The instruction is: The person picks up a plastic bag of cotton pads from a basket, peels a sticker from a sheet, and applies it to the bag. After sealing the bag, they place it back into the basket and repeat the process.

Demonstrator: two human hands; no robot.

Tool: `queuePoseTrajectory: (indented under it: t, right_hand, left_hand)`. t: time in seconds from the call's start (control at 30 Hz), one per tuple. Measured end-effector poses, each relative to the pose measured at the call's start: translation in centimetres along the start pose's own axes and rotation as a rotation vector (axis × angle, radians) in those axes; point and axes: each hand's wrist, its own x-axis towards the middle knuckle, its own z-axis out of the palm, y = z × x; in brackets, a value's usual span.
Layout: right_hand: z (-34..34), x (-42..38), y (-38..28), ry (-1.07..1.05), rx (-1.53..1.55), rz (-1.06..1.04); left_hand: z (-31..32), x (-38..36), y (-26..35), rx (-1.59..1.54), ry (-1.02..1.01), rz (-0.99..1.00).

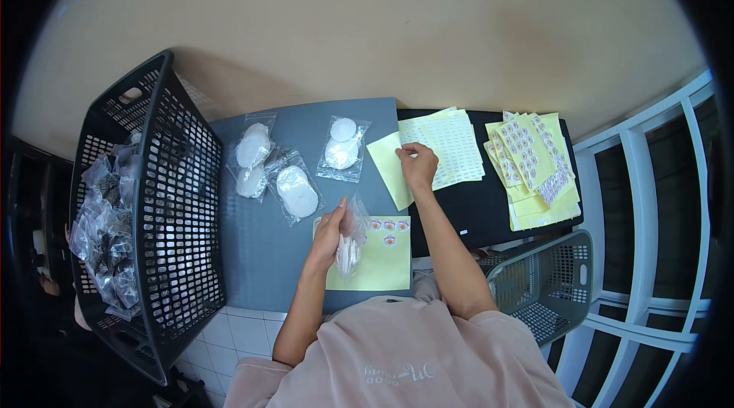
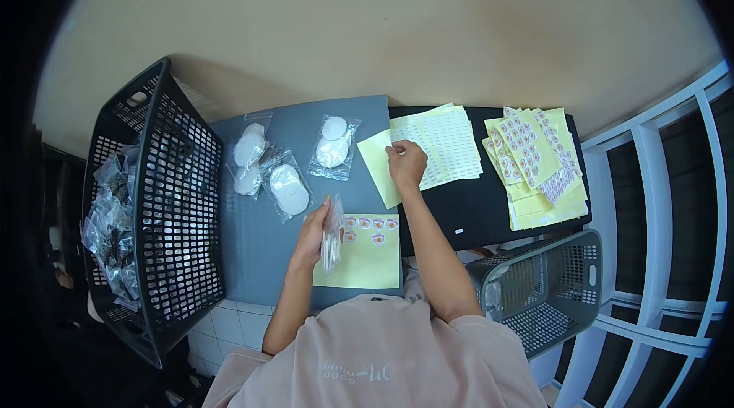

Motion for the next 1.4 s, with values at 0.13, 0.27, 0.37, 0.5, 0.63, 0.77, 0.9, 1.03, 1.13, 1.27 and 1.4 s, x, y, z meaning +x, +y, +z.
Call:
queuePoseTrajectory:
  t: [0.13, 0.27, 0.37, 0.5, 0.63, 0.77, 0.9, 1.03, 1.13, 1.27, 1.4]
  right_hand:
    - [0.0, 0.0, -0.2, 0.035, -0.016, 0.014]
    - [0.3, 0.4, -0.2, 0.039, -0.053, -0.003]
    - [0.7, 0.5, 0.0, 0.095, -0.098, -0.137]
    - [0.9, 0.0, 0.1, 0.139, -0.015, -0.205]
    - [-0.7, -0.1, -1.3, 0.027, 0.152, -0.033]
    - [-2.0, 0.1, -1.7, -0.157, 0.454, 0.189]
    - [-4.2, -1.3, -4.1, -0.147, 0.664, 0.095]
    - [-8.1, -5.5, -9.5, -0.177, 0.939, 0.033]
    - [-9.7, -9.6, -13.5, -0.343, 0.991, -0.069]
    - [-9.4, -12.2, -15.4, -0.435, 0.992, -0.24]
    - [-9.5, -12.4, -15.9, -0.421, 0.942, -0.296]
  left_hand:
    - [0.4, -0.3, 0.2, -0.034, 0.046, -0.012]
    - [0.5, -0.8, 1.1, -0.057, 0.033, 0.068]
    - [0.6, -1.0, 1.5, 0.022, -0.013, 0.249]
    - [0.4, -1.4, 2.4, -0.014, -0.023, 0.342]
    - [0.7, -2.6, 4.2, -0.002, -0.034, 0.369]
    - [1.2, -2.9, 5.2, -0.032, -0.028, 0.409]
    - [1.7, -3.2, 6.2, -0.073, -0.033, 0.442]
    - [2.9, -4.3, 7.7, -0.054, -0.03, 0.529]
    - [4.2, -5.4, 8.9, -0.068, -0.094, 0.585]
    - [5.8, -7.3, 10.4, -0.087, -0.154, 0.645]
    - [6.0, -7.7, 10.5, -0.031, -0.146, 0.713]
